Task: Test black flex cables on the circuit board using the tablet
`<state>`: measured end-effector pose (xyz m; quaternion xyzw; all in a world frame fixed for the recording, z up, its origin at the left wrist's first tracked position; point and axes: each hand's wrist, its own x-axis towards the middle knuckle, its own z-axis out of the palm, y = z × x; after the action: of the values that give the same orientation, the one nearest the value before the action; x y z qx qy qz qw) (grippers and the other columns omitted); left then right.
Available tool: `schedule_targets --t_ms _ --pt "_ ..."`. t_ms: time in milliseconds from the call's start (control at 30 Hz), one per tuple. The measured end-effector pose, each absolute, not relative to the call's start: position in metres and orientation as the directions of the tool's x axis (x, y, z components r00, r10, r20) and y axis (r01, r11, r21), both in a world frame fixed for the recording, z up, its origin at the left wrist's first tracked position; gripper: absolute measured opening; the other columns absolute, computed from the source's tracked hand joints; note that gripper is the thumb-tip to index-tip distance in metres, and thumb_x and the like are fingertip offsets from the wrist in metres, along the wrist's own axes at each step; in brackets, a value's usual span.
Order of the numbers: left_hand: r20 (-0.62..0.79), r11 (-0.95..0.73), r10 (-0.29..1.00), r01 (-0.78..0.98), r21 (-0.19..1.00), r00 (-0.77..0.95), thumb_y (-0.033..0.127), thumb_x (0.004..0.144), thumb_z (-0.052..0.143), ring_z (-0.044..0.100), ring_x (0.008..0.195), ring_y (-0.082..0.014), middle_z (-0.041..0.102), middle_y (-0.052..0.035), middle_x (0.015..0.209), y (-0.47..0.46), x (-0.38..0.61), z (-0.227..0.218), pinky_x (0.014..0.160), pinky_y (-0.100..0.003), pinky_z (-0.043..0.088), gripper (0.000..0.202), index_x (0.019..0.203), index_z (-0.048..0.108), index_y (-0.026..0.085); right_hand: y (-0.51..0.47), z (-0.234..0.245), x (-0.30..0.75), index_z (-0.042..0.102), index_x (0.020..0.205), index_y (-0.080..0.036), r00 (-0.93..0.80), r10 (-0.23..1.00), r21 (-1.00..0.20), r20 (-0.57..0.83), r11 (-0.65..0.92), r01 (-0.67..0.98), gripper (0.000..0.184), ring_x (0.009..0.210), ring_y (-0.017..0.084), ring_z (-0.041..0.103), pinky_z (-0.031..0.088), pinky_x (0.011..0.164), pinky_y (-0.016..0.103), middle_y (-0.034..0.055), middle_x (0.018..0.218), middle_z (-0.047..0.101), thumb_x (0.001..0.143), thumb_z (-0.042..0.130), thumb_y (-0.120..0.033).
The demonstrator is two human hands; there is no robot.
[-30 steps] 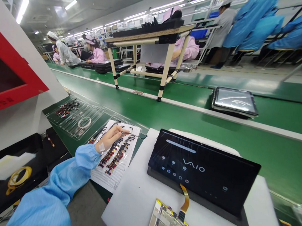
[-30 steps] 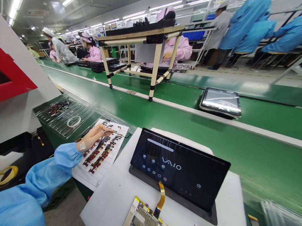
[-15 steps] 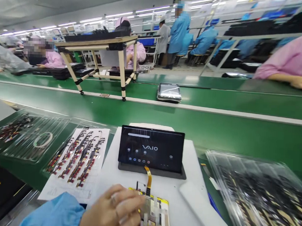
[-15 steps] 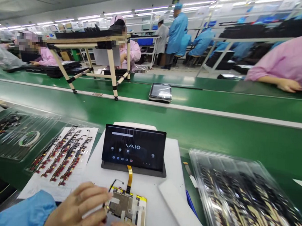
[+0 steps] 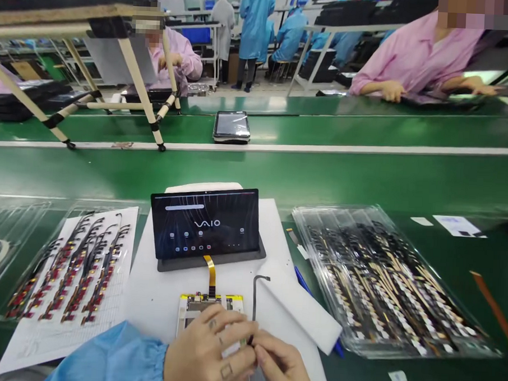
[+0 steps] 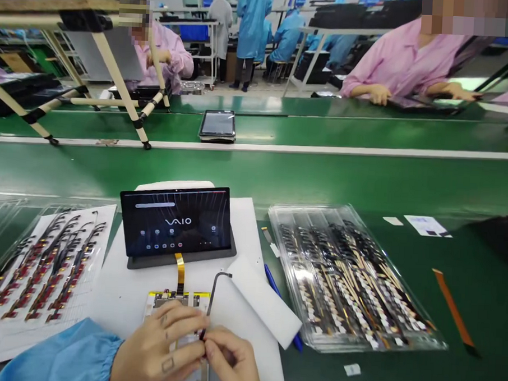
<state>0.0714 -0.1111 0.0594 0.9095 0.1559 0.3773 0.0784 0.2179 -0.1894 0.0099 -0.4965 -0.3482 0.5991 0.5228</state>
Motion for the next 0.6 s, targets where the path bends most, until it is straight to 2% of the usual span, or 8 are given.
schedule_targets --t_ms 100,167,233,300,400,500,600 --pt "0.592 -0.878 0.433 0.170 0.448 0.680 0.018 0.094 0.035 0.056 0.094 -0.0174 0.059 -0.0094 0.107 -0.105 0.065 0.055 0.080 -0.032 0.048 0.024 0.096 0.059 0.017 -0.185 0.010 0.224 0.065 0.064 -0.018 0.107 0.960 -0.939 -0.258 -0.223 -0.262 0.037 0.059 0.014 0.053 0.046 0.057 0.022 0.0029 0.062 0.057 0.077 0.063 -0.053" --pt "0.529 -0.826 0.474 0.146 0.545 0.704 0.014 0.091 0.035 0.055 0.095 -0.0175 0.056 -0.0112 0.110 -0.097 0.059 0.049 0.078 -0.031 0.049 0.025 0.104 0.056 0.018 -0.182 0.011 0.228 0.065 0.066 -0.018 0.164 0.956 -0.963 -0.244 -0.219 -0.158 0.035 0.058 0.015 0.054 0.046 0.055 0.021 0.0029 0.061 0.058 0.080 0.061 -0.050" --pt "0.448 -0.761 0.510 0.144 0.632 0.734 0.010 0.088 0.037 0.056 0.091 -0.0166 0.059 -0.0102 0.105 -0.089 0.053 0.041 0.074 -0.029 0.049 0.026 0.107 0.054 0.018 -0.180 0.012 0.231 0.066 0.072 -0.018 0.243 0.959 -0.987 -0.146 -0.158 0.029 0.028 0.058 0.015 0.057 0.048 0.054 0.020 0.0029 0.063 0.061 0.082 0.059 -0.043" --pt "0.392 -0.730 0.514 0.150 0.666 0.763 0.009 0.087 0.037 0.057 0.080 -0.0152 0.062 -0.0070 0.093 -0.081 0.049 0.033 0.069 -0.027 0.049 0.024 0.103 0.054 0.017 -0.178 0.011 0.230 0.066 0.083 -0.019 0.319 0.947 -0.966 0.034 -0.050 0.252 0.017 0.056 0.013 0.058 0.049 0.054 0.018 0.0008 0.064 0.062 0.083 0.058 -0.033" --pt "0.411 -0.813 0.421 0.136 0.565 0.809 0.013 0.089 0.037 0.051 0.062 -0.0140 0.058 -0.0025 0.073 -0.076 0.045 0.022 0.058 -0.026 0.045 0.018 0.091 0.055 0.016 -0.174 0.010 0.221 0.060 0.096 -0.020 0.333 0.907 -0.869 0.257 0.066 0.490 0.015 0.052 0.010 0.055 0.048 0.054 0.015 -0.0034 0.062 0.059 0.084 0.052 -0.021" --pt "0.429 -0.901 0.295 0.100 0.422 0.854 0.017 0.090 0.035 0.046 0.055 -0.0141 0.052 -0.0008 0.066 -0.076 0.045 0.020 0.050 -0.026 0.038 0.020 0.087 0.055 0.017 -0.168 0.010 0.210 0.055 0.097 -0.021 0.307 0.900 -0.813 0.309 0.082 0.577 0.016 0.055 0.010 0.055 0.048 0.056 0.016 -0.0039 0.063 0.056 0.085 0.046 -0.016" --pt "0.391 -0.934 0.247 0.111 0.339 0.886 0.018 0.089 0.037 0.045 0.054 -0.0149 0.050 -0.0004 0.066 -0.077 0.046 0.023 0.047 -0.027 0.035 0.019 0.093 0.055 0.017 -0.164 0.010 0.202 0.052 0.092 -0.021 0.324 0.890 -0.792 0.322 0.065 0.607 0.011 0.058 0.010 0.055 0.048 0.057 0.016 -0.0036 0.065 0.052 0.085 0.045 -0.016"
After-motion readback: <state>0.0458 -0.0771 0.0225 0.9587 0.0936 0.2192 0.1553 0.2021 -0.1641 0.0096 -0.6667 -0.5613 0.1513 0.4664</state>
